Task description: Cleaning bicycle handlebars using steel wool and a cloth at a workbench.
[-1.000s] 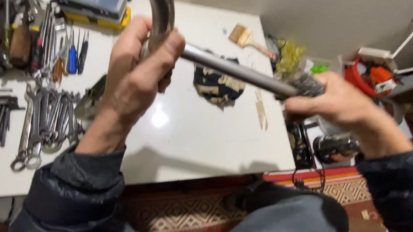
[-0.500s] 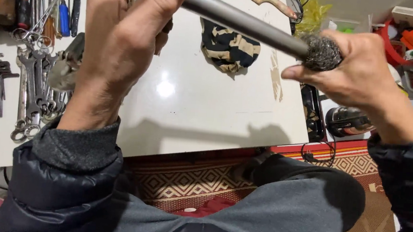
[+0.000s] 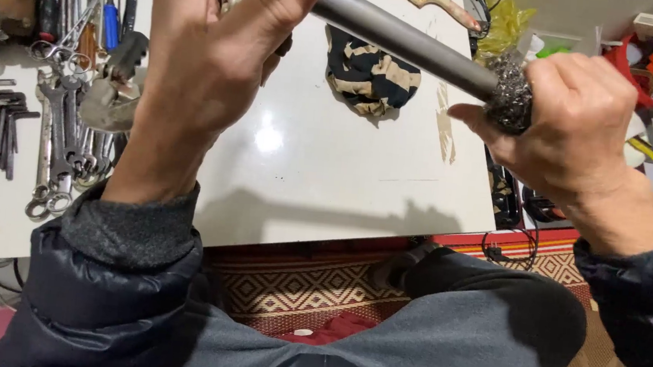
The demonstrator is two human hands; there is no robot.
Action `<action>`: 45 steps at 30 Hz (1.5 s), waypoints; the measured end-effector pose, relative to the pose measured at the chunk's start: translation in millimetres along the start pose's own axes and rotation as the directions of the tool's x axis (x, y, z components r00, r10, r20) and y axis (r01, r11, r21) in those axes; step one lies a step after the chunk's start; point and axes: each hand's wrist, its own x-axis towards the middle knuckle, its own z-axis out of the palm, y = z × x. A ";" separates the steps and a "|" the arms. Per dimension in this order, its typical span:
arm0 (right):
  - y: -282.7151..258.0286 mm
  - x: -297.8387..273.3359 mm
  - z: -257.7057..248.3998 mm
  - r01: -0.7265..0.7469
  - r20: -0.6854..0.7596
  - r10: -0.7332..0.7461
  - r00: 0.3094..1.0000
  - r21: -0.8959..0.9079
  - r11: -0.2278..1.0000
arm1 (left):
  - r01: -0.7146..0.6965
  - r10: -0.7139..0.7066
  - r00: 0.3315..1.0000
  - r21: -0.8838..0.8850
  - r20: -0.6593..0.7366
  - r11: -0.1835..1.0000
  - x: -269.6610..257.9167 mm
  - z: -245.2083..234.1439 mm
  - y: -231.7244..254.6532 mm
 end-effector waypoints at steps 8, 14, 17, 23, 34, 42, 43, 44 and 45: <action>10.1 21.7 -12.7 -0.669 0.740 0.103 0.665 0.651 -0.359 | 0.330 -0.374 0.927 -0.533 0.026 0.779 20.4 -15.4 33.4; 38.4 10.2 -21.8 -0.445 0.543 0.210 0.813 0.812 -0.378 | 0.404 -0.546 0.838 -0.701 0.025 0.588 25.1 -20.8 27.4; 43.9 18.4 -45.4 -0.433 0.476 0.315 0.821 0.879 -0.200 | 0.407 -0.574 0.819 -0.714 0.009 0.570 25.9 -21.6 28.9; 22.6 60.4 -101.0 -0.451 0.356 0.283 0.891 0.613 0.649 | 0.436 -0.560 0.827 -0.696 0.059 0.570 24.7 -20.6 29.0; -34.1 92.4 -60.1 -0.046 0.149 0.018 0.989 0.188 0.981 | 0.527 -0.569 0.795 -0.702 0.209 0.479 30.3 -2.9 43.1; -7.5 80.8 -95.2 -0.816 0.870 0.224 0.439 0.282 0.504 | 0.555 -0.576 0.794 -0.618 0.194 0.557 36.8 -19.1 39.9; -6.2 81.9 -91.9 -0.815 0.869 0.223 0.442 0.285 0.505 | 0.555 -0.577 0.794 -0.617 0.192 0.558 37.3 -19.0 40.1; -5.7 80.2 -89.3 -0.758 0.847 0.229 0.479 0.268 0.594 | 0.559 -0.584 0.792 -0.596 0.178 0.577 37.7 -17.9 41.1; -5.2 77.9 -86.7 -0.694 0.824 0.231 0.517 0.245 0.677 | 0.562 -0.590 0.791 -0.575 0.164 0.594 37.9 -16.5 42.5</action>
